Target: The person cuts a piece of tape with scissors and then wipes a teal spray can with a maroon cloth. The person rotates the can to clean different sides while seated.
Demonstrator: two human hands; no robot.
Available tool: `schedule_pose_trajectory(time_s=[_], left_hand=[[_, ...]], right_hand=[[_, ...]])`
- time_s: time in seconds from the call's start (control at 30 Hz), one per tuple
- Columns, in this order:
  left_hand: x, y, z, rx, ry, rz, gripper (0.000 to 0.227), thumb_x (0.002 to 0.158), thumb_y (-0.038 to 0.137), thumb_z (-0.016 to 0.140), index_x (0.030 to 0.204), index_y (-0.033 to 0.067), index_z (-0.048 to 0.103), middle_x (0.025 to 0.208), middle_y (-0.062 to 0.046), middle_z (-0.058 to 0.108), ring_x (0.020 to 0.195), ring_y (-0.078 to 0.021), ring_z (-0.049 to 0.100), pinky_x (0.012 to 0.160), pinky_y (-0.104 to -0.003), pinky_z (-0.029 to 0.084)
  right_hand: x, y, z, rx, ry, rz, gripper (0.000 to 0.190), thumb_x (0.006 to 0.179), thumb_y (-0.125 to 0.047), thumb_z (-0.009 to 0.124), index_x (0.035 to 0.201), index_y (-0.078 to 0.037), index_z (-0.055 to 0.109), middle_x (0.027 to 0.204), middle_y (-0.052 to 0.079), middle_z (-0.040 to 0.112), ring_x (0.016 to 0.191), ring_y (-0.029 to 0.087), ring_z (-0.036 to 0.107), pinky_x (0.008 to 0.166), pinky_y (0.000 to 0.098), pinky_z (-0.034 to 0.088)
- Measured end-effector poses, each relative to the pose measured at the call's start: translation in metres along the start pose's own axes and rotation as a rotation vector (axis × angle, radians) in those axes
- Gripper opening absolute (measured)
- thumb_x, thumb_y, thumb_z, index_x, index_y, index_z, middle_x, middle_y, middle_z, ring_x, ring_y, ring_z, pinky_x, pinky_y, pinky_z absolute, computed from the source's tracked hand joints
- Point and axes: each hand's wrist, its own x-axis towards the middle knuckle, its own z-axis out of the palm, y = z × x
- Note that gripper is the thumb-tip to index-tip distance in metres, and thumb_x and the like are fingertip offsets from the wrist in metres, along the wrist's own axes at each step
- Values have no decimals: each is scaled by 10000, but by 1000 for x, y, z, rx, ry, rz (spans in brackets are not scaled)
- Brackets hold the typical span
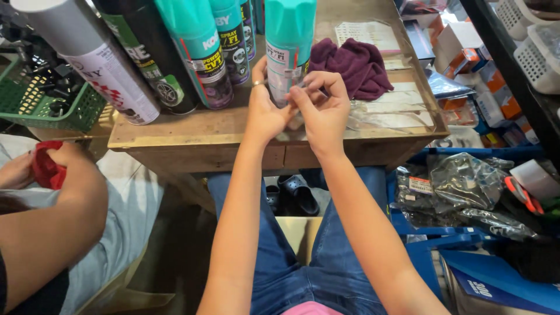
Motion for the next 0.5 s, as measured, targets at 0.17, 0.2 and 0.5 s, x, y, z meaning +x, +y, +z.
schedule_pose_trajectory(time_s=[0.17, 0.2, 0.5], left_hand=[[-7, 8, -11, -203, 132, -7, 695, 760, -47, 534, 1429, 78, 390, 1549, -180, 402, 1448, -329, 412, 1220, -424, 328], [-7, 13, -15, -288, 198, 2, 533, 786, -14, 476, 1312, 71, 499, 1529, -142, 426, 1427, -284, 402, 1199, -369, 281], [-7, 8, -8, 48, 290, 128, 243, 831, 264, 877, 1019, 171, 756, 960, 19, 675, 894, -116, 599, 892, -262, 485]], right_hand=[[9, 8, -8, -44, -24, -61, 293, 932, 103, 706, 1040, -60, 488, 1163, 60, 525, 918, 175, 651, 874, 300, 592], [11, 9, -9, -59, -36, -82, 291, 937, 107, 703, 1040, -58, 485, 1173, 64, 523, 914, 165, 642, 873, 306, 600], [15, 28, -12, -124, 36, -178, 299, 923, 60, 774, 950, -29, 490, 1053, 102, 551, 776, 241, 774, 730, 357, 669]])
